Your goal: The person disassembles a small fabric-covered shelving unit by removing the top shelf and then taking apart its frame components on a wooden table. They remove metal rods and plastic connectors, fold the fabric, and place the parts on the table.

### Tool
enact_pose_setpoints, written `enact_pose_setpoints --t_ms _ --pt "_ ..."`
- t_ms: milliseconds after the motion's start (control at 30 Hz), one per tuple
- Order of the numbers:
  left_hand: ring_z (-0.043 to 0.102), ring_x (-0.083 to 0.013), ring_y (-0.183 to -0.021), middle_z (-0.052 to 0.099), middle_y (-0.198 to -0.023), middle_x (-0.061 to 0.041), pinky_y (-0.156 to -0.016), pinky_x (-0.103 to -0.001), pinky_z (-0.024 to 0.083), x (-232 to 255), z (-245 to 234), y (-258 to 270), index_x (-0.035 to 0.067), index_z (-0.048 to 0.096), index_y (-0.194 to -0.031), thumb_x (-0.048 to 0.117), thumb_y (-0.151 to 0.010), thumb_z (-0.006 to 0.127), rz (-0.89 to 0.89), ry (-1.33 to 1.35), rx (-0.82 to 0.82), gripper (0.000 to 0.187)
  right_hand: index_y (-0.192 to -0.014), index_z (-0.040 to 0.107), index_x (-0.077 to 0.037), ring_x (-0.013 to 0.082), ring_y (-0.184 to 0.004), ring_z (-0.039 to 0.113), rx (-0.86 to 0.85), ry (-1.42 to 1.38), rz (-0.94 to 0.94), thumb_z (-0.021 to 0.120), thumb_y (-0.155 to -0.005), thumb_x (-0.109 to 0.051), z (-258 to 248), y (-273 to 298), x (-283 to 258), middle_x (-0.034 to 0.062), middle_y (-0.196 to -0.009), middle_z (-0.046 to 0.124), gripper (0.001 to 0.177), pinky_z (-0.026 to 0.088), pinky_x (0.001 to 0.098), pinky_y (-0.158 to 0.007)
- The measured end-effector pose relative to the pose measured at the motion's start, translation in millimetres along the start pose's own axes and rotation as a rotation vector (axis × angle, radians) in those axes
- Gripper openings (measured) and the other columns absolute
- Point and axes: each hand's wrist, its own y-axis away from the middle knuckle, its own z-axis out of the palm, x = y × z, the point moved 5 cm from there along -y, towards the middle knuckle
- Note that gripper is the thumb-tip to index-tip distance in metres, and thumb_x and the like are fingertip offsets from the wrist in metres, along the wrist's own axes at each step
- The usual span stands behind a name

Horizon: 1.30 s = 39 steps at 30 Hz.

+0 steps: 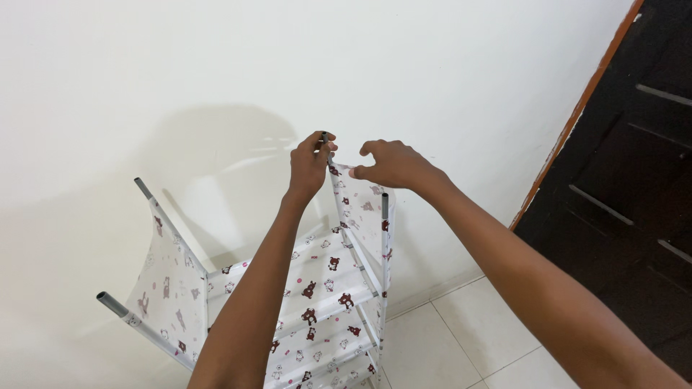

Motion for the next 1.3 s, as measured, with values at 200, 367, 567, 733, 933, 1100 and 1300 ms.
enact_pose_setpoints --t_ms 200,367,567,733,933,1100,1300 --pt "0.074 -0.0138 -0.085 0.079 -0.095 -0.007 -0.074 -0.029 0.059 11 -2 -4 0.007 0.07 -0.119 0.012 -0.1 0.054 -0.004 0.018 -0.069 0.026 -0.117 0.069 -0.012 0.0287 -0.108 0.07 -0.105 0.253 0.18 0.09 -0.075 -0.037 22 -58 16 0.0102 -0.119 0.073 0.053 0.059 0.0431 -0.086" --pt "0.073 -0.014 -0.084 0.08 -0.096 -0.007 -0.073 -0.031 0.057 10 -7 -4 0.01 0.071 -0.122 0.016 -0.098 0.06 -0.072 -0.007 -0.044 0.028 -0.098 0.077 -0.018 0.0245 -0.103 0.072 -0.128 0.206 0.195 0.087 -0.076 -0.03 30 -59 25 0.0044 -0.108 0.077 0.026 0.058 0.041 -0.085" --pt "0.073 -0.0153 -0.083 0.078 -0.095 -0.009 -0.08 -0.033 0.056 -11 6 -5 0.012 0.072 -0.125 0.022 -0.095 0.06 -0.12 -0.167 -0.06 0.034 -0.089 0.074 -0.011 0.0284 -0.088 0.074 -0.039 0.056 0.098 0.071 -0.082 -0.022 17 -55 7 0.0111 -0.094 0.077 0.013 0.058 0.0402 -0.077" --pt "0.066 -0.0194 -0.098 0.073 -0.104 -0.007 -0.09 -0.034 0.052 -34 26 -1 0.009 0.068 -0.124 0.027 -0.101 0.05 -0.222 0.15 -0.167 0.035 -0.082 0.067 -0.006 0.0308 -0.08 0.072 0.022 -0.041 0.028 0.06 -0.085 -0.022 8 -54 2 0.0141 -0.086 0.074 0.018 0.056 0.0436 -0.071" --pt "0.064 -0.0165 -0.11 0.068 -0.111 -0.003 -0.097 -0.038 0.049 -43 35 35 0.01 0.055 -0.125 0.031 -0.1 0.056 -0.41 0.449 -0.276 0.033 -0.083 0.068 -0.006 0.0303 -0.08 0.071 0.191 -0.196 -0.132 0.063 -0.086 -0.028 -4 -43 5 0.0133 -0.089 0.072 0.023 0.055 0.0426 -0.07" --pt "0.066 -0.0128 -0.109 0.071 -0.114 -0.001 -0.099 -0.036 0.054 -36 45 50 0.011 0.06 -0.128 0.024 -0.098 0.06 -0.325 0.498 -0.371 0.033 -0.095 0.064 -0.005 0.0313 -0.08 0.072 0.261 -0.206 -0.159 0.059 -0.095 -0.03 -32 -29 1 0.0152 -0.088 0.073 0.026 0.054 0.0426 -0.071" --pt "0.068 -0.013 -0.087 0.075 -0.1 -0.005 -0.08 -0.033 0.055 -12 28 16 -0.002 0.067 -0.122 0.023 -0.104 0.061 -0.252 0.503 -0.149 0.032 -0.095 0.067 -0.006 0.0247 -0.076 0.071 0.354 -0.203 -0.203 0.066 -0.096 -0.033 -90 -23 -10 0.0135 -0.091 0.074 0.027 0.055 0.0404 -0.069"
